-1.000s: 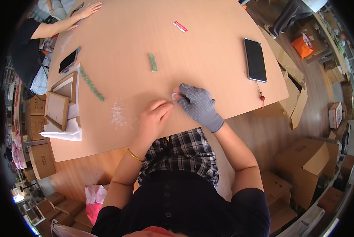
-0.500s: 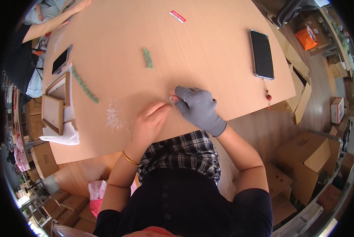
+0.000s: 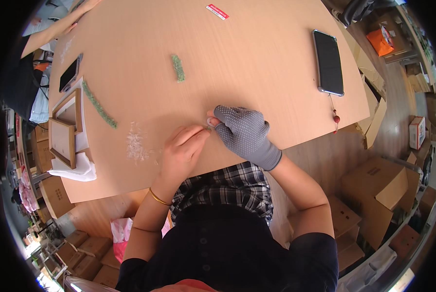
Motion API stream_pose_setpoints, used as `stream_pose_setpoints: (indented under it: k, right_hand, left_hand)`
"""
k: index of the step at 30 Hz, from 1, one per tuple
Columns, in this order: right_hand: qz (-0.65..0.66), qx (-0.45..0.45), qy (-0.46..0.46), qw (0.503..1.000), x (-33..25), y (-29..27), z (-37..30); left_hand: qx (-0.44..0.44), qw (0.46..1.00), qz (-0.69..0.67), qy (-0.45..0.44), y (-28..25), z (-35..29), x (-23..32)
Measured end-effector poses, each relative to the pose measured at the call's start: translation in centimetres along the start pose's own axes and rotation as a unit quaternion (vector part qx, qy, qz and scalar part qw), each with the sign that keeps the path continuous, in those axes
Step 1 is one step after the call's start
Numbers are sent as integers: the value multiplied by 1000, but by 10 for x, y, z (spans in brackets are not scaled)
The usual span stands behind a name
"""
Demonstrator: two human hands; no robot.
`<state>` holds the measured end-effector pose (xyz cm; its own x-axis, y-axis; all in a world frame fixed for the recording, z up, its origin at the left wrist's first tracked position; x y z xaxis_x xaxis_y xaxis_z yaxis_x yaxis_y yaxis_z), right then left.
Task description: Attaching small green plastic decorative elements to circular adhesive labels on a workshop table.
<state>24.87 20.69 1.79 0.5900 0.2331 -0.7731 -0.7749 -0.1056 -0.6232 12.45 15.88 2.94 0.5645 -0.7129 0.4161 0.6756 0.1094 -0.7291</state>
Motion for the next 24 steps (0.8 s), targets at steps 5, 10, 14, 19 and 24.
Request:
stream_pose_setpoints:
  k: [5, 10, 14, 19, 24]
  right_hand:
    - [-3, -10, 13, 1000, 0, 1, 1]
    - [-10, -6, 4, 1000, 4, 3, 0]
    - [12, -10, 21, 1000, 7, 3, 0]
    - [-1, -11, 14, 1000, 4, 4, 1]
    - [16, -14, 24, 999, 5, 3, 1]
  left_hand:
    - [-5, 1000, 0, -7, -1, -1, 0]
    - [-3, 1000, -4, -7, 0, 0, -1]
    - [2, 1000, -6, -5, -1, 0, 0]
    - [-2, 1000, -5, -7, -2, 1, 0]
    - [0, 1000, -8, -7, -2, 1, 0]
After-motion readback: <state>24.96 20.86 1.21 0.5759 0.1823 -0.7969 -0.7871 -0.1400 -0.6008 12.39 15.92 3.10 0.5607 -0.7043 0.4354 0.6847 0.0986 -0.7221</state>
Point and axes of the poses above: each hand's wrist, its own z-axis towards the middle knuckle, its own y-axis out of the palm, x = y × z, the point moved 10 cm from there along z, towards the middle knuckle, and after that the axes turned 13 degrees about y, right-handed, at the moved point
